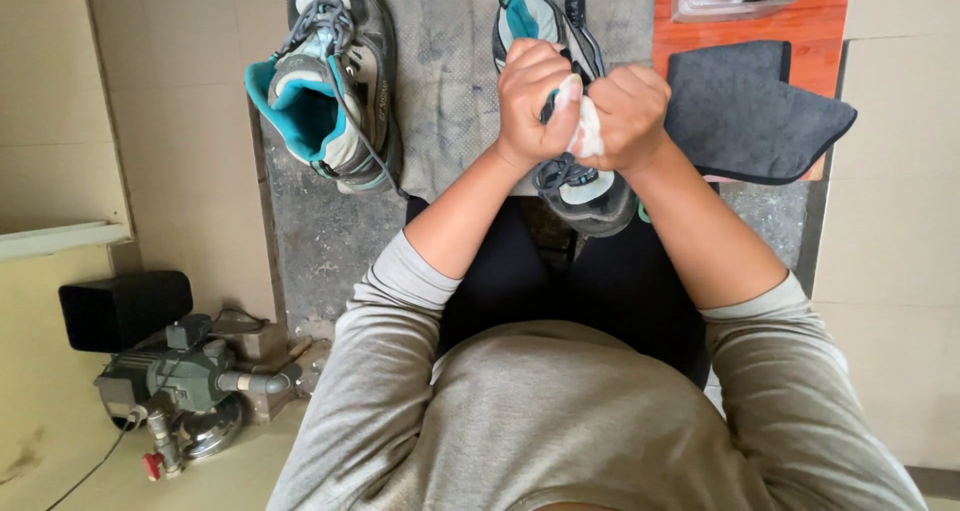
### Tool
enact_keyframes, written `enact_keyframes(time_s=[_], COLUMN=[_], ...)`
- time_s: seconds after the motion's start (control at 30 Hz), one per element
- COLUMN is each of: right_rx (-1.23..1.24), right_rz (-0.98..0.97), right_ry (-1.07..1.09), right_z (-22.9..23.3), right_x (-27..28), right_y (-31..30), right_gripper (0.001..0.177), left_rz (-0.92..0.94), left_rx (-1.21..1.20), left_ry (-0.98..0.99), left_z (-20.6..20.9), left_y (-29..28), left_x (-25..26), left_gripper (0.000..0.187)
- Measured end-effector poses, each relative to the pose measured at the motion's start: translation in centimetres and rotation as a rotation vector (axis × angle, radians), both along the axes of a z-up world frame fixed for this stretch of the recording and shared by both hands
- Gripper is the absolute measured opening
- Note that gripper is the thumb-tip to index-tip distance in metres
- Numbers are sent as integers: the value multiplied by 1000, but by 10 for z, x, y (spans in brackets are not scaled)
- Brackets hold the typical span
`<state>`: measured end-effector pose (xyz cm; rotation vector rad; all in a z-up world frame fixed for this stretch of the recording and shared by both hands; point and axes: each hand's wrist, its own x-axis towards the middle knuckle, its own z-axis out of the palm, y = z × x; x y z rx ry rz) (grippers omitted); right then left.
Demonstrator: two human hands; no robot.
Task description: The person scrubs a hiking boot with a brush, applies a white cleaning paste to the upper and tongue, and continues scrubbing the same boot. The other boot remains untouched on the table.
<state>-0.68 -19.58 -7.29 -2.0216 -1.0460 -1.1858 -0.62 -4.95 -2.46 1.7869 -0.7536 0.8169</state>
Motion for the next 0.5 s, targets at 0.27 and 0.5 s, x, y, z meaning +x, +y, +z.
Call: enact_keyframes(time_s=[0.27, 0.5], right_rx=[141, 200], right_rz=[188, 256], right_ry=[272, 424], right_z=[-11, 2], right_x=[5, -4], right_y=[0, 5], right_gripper=[67, 53], left_rz=[-1, 6], left_rx=[42, 44], left_ry=[-77, -58], left_z=[-11, -8], left_y=[4, 6], left_x=[5, 2], left_gripper=[39, 43])
